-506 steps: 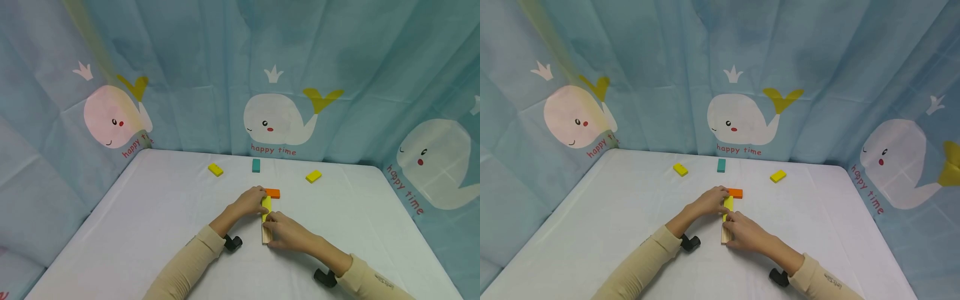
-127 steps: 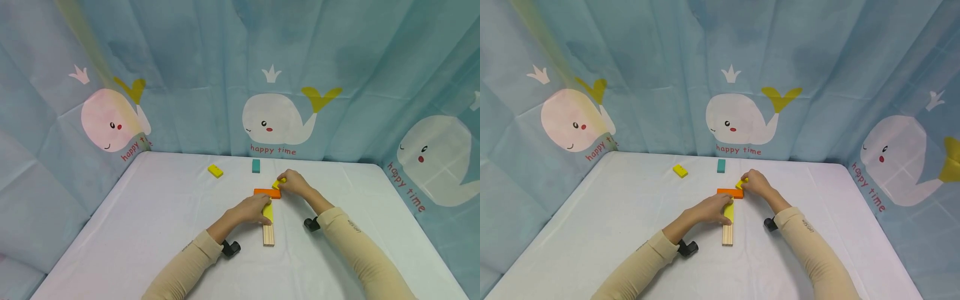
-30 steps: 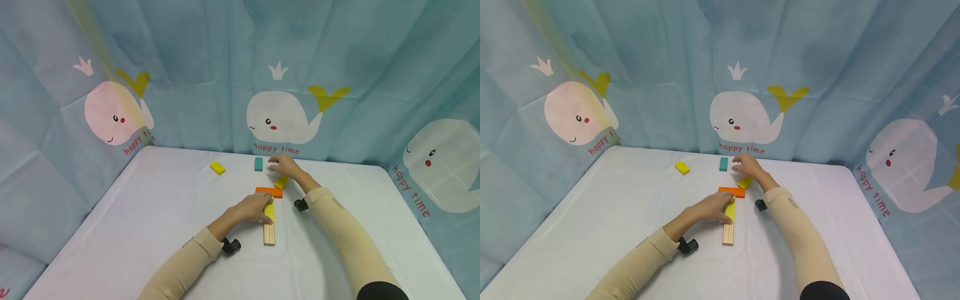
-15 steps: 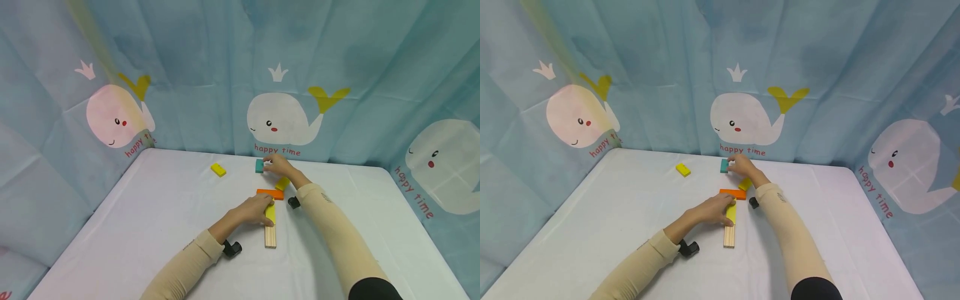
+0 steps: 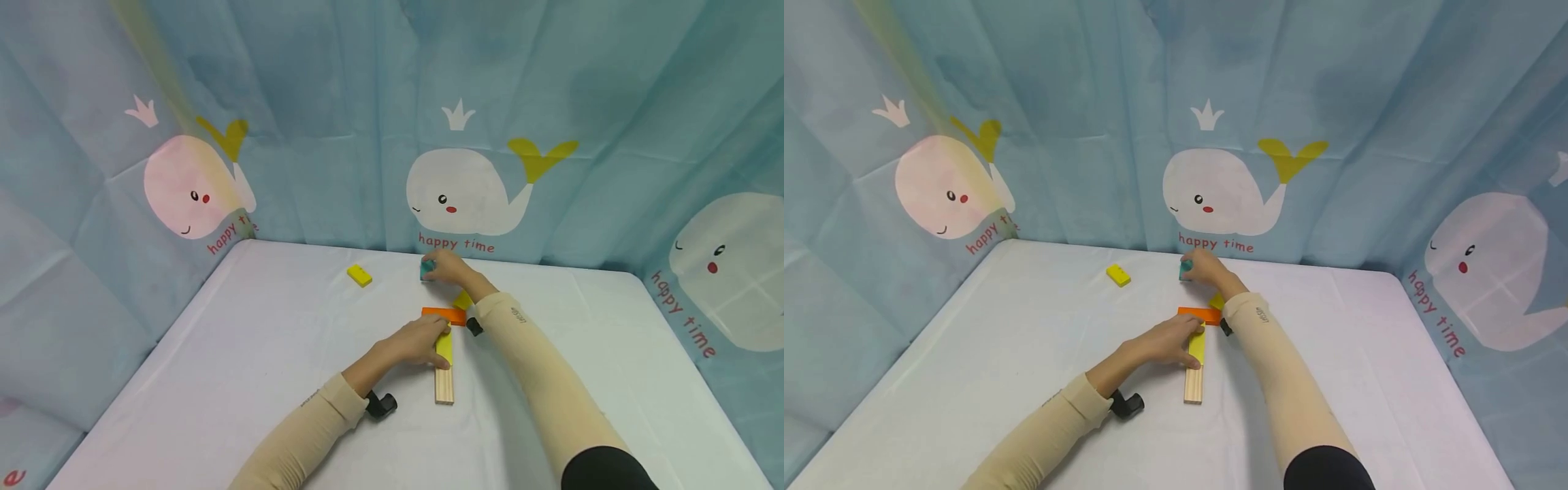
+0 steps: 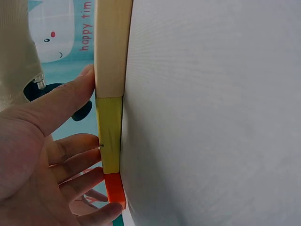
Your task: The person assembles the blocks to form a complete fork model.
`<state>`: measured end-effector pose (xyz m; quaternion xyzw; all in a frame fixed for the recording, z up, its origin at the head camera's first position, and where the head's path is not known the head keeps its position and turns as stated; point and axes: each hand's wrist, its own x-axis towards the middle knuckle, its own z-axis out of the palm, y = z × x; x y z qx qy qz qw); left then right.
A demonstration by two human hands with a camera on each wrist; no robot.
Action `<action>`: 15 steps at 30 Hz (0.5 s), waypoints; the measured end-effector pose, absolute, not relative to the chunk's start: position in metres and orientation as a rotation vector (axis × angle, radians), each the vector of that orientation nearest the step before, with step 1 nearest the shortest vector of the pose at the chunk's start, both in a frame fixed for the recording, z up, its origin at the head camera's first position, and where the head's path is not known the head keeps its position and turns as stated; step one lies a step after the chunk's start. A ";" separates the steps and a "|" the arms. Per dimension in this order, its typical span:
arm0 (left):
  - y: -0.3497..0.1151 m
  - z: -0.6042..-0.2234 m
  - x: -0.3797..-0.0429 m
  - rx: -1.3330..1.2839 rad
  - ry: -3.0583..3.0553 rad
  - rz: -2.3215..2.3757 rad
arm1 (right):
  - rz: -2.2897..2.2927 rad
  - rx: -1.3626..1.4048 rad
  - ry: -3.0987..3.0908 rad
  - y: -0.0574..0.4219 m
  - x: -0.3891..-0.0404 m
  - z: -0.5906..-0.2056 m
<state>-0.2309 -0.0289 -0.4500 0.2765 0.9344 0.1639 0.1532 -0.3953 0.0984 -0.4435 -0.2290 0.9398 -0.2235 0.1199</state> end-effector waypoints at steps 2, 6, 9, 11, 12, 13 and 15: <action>-0.029 -0.451 -0.231 0.804 2.683 0.466 | -0.641 -0.671 2.741 0.096 -0.395 -0.445; -0.029 -0.451 -0.231 0.820 2.695 0.452 | -0.619 -0.677 2.740 0.094 -0.395 -0.446; -0.029 -0.451 -0.231 0.821 2.698 0.445 | -0.589 -0.677 2.743 0.093 -0.394 -0.446; -0.029 -0.451 -0.231 0.818 2.699 0.442 | -0.574 -0.665 2.742 0.093 -0.394 -0.446; -0.029 -0.451 -0.231 0.816 2.699 0.440 | -0.569 -0.662 2.742 0.093 -0.394 -0.446; -0.029 -0.450 -0.231 0.814 2.699 0.442 | -0.569 -0.654 2.740 0.092 -0.394 -0.445; -0.029 -0.450 -0.230 0.814 2.699 0.439 | -0.574 -0.638 2.736 0.092 -0.394 -0.445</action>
